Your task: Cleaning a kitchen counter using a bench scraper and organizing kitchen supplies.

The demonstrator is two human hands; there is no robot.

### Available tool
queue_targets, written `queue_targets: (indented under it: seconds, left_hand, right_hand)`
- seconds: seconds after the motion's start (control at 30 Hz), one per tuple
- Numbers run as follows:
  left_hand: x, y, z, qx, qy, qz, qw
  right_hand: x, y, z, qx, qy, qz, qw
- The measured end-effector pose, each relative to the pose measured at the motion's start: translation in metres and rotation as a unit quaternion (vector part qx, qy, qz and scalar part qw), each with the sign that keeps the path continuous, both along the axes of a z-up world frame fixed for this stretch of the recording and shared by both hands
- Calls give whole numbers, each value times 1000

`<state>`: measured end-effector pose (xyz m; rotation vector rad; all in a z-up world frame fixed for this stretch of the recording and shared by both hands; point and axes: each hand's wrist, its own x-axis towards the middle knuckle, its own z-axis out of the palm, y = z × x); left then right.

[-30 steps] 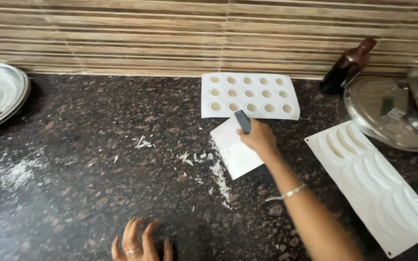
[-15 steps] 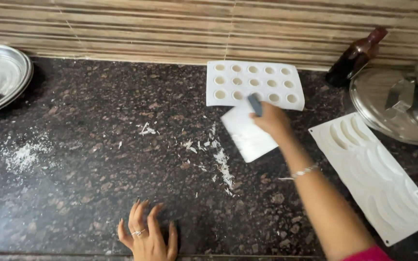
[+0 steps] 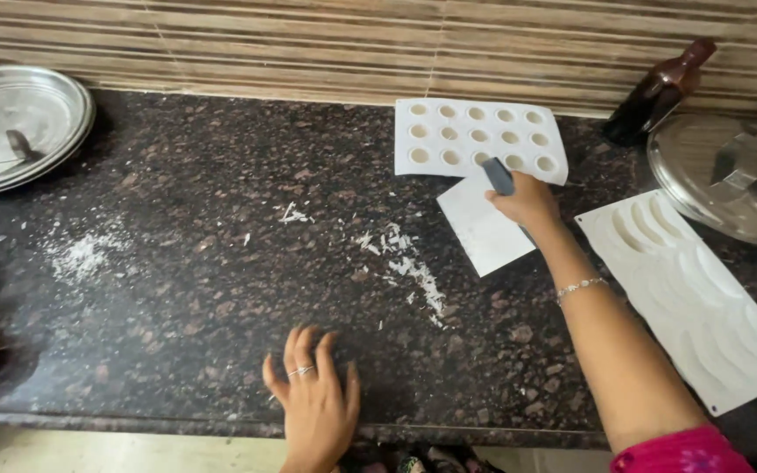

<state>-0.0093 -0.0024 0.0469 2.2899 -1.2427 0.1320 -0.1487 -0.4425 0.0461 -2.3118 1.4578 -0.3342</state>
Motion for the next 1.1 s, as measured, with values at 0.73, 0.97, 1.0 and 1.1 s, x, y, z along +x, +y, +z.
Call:
queue_targets:
  seconds: [0.73, 0.97, 1.0, 1.1]
  left_hand:
    - [14, 7, 2, -14, -2, -101, 995]
    - [10, 6, 1, -8, -7, -109, 994]
    - [9, 6, 1, -7, -13, -110, 994]
    - [8, 4, -6, -11, -9, -100, 995]
  right_hand:
    - [42, 102, 33, -1, 25, -90, 996]
    - [-110, 109, 27, 82, -12, -195, 977]
    - [-133, 113, 20, 70, 38, -222, 972]
    - [-141, 158, 5, 48, 33, -262, 963]
